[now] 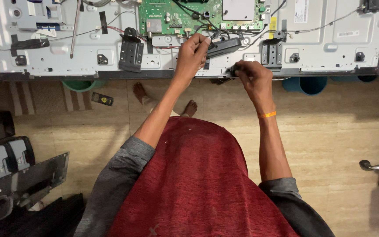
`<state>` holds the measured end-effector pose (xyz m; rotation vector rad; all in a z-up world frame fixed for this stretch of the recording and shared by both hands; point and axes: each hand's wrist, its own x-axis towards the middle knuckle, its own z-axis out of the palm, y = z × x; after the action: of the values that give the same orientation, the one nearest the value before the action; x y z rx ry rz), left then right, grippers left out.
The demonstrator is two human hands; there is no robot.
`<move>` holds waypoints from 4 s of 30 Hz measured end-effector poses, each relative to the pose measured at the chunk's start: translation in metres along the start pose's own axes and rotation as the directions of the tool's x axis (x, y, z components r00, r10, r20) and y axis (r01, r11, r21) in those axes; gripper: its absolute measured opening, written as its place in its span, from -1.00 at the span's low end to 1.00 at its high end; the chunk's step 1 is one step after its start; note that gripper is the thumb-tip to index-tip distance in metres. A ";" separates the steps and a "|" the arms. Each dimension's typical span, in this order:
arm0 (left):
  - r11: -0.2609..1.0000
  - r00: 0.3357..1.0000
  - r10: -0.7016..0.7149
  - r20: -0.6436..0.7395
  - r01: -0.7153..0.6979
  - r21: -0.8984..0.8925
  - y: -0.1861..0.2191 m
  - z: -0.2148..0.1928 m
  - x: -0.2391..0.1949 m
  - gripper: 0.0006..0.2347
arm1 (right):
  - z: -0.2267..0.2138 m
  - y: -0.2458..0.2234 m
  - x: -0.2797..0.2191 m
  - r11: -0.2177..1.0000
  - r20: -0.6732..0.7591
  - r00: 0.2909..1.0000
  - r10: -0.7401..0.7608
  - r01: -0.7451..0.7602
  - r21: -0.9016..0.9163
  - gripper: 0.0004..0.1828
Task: The person works on the back of a disassembled television, using a screwdriver to remove and install a metal bracket and a black plastic component. They also use a brush to clean the component before reinstallation.
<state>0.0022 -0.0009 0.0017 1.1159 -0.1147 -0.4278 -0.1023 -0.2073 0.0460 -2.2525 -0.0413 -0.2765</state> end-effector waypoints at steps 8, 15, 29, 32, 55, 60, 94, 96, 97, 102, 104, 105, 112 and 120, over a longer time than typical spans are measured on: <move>1.000 1.000 -0.010 0.011 0.010 0.002 0.004 -0.003 0.001 -0.82 | 0.000 -0.001 0.006 0.976 0.106 0.988 -0.112 0.129 -0.173 -0.82; 0.999 0.999 -0.039 0.006 0.039 -0.029 0.007 -0.003 0.003 -0.83 | 0.000 -0.004 0.015 0.959 0.205 0.964 -0.167 0.208 -0.193 -0.81; 0.998 1.000 -0.021 0.000 0.021 -0.060 0.005 -0.002 0.001 -0.82 | 0.004 -0.009 0.018 0.950 0.243 0.954 -0.177 0.230 -0.211 -0.82; 0.997 1.000 -0.024 -0.001 0.024 -0.075 0.008 -0.003 0.000 -0.82 | 0.005 -0.011 0.018 0.963 0.240 0.962 -0.131 0.181 -0.200 -0.78; 0.850 0.996 0.075 0.046 -0.088 0.519 -0.022 0.008 -0.022 -0.89 | 0.018 -0.008 0.009 0.948 0.113 0.992 -0.063 0.095 -0.303 -0.53; 0.727 0.949 0.289 0.128 -0.304 0.615 -0.027 0.015 -0.003 -0.86 | 0.023 -0.014 0.003 0.967 0.038 0.999 -0.016 0.025 -0.253 -0.47; 0.990 0.998 -0.038 0.055 0.030 0.139 -0.016 -0.001 -0.019 -0.84 | 0.018 -0.018 -0.027 0.972 -0.250 0.945 0.209 -0.172 0.160 -0.80; 0.996 0.998 -0.058 0.035 0.055 0.075 -0.013 -0.002 -0.032 -0.84 | 0.019 -0.032 -0.031 0.965 -0.233 0.949 0.213 -0.167 0.201 -0.81; 0.998 0.998 -0.063 0.011 0.063 0.020 -0.011 -0.002 -0.038 -0.85 | 0.019 -0.040 -0.031 0.962 -0.219 0.953 0.211 -0.162 0.221 -0.81; 0.976 0.997 -0.062 -0.048 0.051 -0.213 -0.001 -0.005 -0.072 -0.87 | 0.048 -0.074 -0.029 0.910 -0.067 0.974 0.214 -0.174 0.375 -0.72; 0.974 0.991 -0.105 -0.078 0.086 -0.210 0.005 -0.011 -0.084 -0.87 | 0.062 -0.080 -0.023 0.877 -0.001 0.977 0.215 -0.192 0.439 -0.69; 0.972 0.988 -0.125 -0.093 0.103 -0.212 0.007 -0.014 -0.089 -0.87 | 0.067 -0.081 -0.021 0.848 0.039 0.975 0.220 -0.211 0.487 -0.67; 0.994 0.979 -0.095 -0.183 0.083 -0.070 0.007 -0.036 -0.114 -0.85 | 0.085 -0.086 -0.019 0.773 0.222 0.957 0.185 -0.282 0.569 -0.66; 0.982 0.960 -0.087 -0.265 0.128 0.141 -0.011 -0.046 -0.136 -0.84 | 0.087 -0.087 -0.025 0.985 0.194 0.976 -0.099 0.068 0.161 -0.76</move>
<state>-0.1111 0.0870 -0.0114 1.3284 0.1448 -0.3718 -0.1211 -0.0838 0.0525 -2.1203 -0.2574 -0.0855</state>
